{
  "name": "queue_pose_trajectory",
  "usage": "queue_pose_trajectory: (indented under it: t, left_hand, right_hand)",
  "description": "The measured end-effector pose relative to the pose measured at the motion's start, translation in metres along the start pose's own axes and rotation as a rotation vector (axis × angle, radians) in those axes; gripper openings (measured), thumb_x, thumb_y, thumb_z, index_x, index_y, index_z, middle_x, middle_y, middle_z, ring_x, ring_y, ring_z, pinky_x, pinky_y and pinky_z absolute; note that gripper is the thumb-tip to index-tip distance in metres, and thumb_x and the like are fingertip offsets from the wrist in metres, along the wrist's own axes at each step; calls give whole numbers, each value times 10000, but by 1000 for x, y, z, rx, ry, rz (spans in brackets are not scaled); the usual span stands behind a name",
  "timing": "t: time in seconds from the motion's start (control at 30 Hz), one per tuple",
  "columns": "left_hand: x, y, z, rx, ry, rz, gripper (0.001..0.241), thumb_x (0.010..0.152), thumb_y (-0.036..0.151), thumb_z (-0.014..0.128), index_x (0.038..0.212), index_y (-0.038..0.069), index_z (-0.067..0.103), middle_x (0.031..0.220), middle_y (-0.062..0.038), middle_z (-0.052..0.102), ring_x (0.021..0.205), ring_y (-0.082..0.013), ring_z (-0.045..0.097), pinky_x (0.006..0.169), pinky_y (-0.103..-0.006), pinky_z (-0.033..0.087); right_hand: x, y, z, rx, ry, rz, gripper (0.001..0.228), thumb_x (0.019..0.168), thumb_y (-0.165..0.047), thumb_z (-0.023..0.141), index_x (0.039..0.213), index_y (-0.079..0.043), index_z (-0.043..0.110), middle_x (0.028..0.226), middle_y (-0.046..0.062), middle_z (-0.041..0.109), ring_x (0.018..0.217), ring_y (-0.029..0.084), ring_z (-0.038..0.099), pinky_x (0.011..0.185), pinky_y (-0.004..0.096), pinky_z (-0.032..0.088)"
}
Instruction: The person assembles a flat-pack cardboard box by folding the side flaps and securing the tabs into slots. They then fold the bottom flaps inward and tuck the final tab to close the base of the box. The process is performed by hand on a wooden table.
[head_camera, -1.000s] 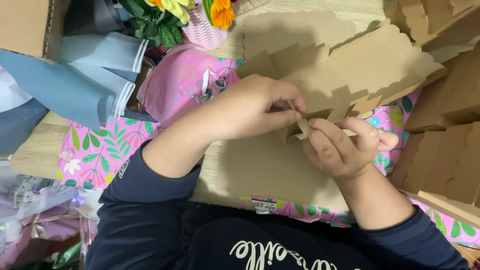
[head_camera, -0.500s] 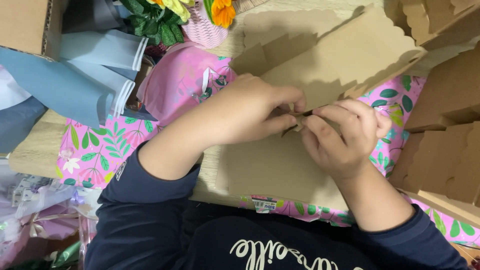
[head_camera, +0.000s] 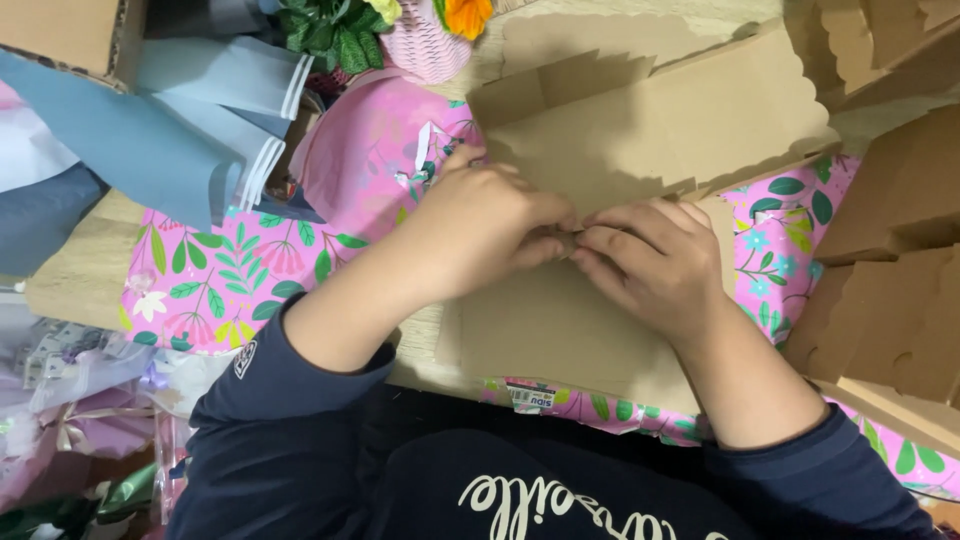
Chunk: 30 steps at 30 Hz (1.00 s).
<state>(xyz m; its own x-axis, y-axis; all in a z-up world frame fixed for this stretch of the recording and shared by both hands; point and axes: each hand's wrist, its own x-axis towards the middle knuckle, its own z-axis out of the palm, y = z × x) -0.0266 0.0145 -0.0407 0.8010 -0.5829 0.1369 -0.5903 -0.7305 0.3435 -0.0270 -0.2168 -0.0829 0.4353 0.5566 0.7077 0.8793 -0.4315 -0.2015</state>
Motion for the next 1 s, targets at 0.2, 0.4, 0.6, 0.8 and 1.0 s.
queue_pose_trajectory:
  t: [0.2,0.4,0.6,0.8,1.0]
  left_hand:
    - [-15,-3,17,127,4,-41,294,850,329,731,1129,258,674,1029,26,654,1219,-236,507,947,-803,336]
    - [-17,-19,51,106,190,-3,400,827,385,809,1184,242,697,1012,-25,708,1184,-238,569,1059,-636,320]
    - [-22,-10,59,109,318,27,231,875,305,779,1083,228,715,932,-12,696,1136,-219,578,1060,-589,306]
    - [-17,-22,67,79,406,42,128,919,277,725,1027,210,716,921,-11,684,1089,-209,595,1039,-526,322]
    - [-15,-23,66,67,480,61,103,927,287,726,987,204,726,885,6,678,1048,-191,611,1038,-513,332]
  right_hand:
    - [-4,-5,10,-322,6,-21,160,978,-207,843,878,-205,719,962,-41,735,793,179,668,732,331,350]
    - [-5,-20,17,-462,1,109,143,951,-258,797,917,-146,715,941,2,712,841,214,666,742,369,404]
    - [-13,-10,29,-394,58,147,156,943,-254,779,867,-168,673,984,-53,704,848,196,654,705,353,373]
    - [-13,-1,33,-361,82,164,193,951,-272,782,916,-154,635,925,-36,687,777,216,622,714,368,373]
    - [-8,1,32,-401,37,73,106,955,-239,769,1009,-150,753,942,-2,691,793,225,636,675,351,383]
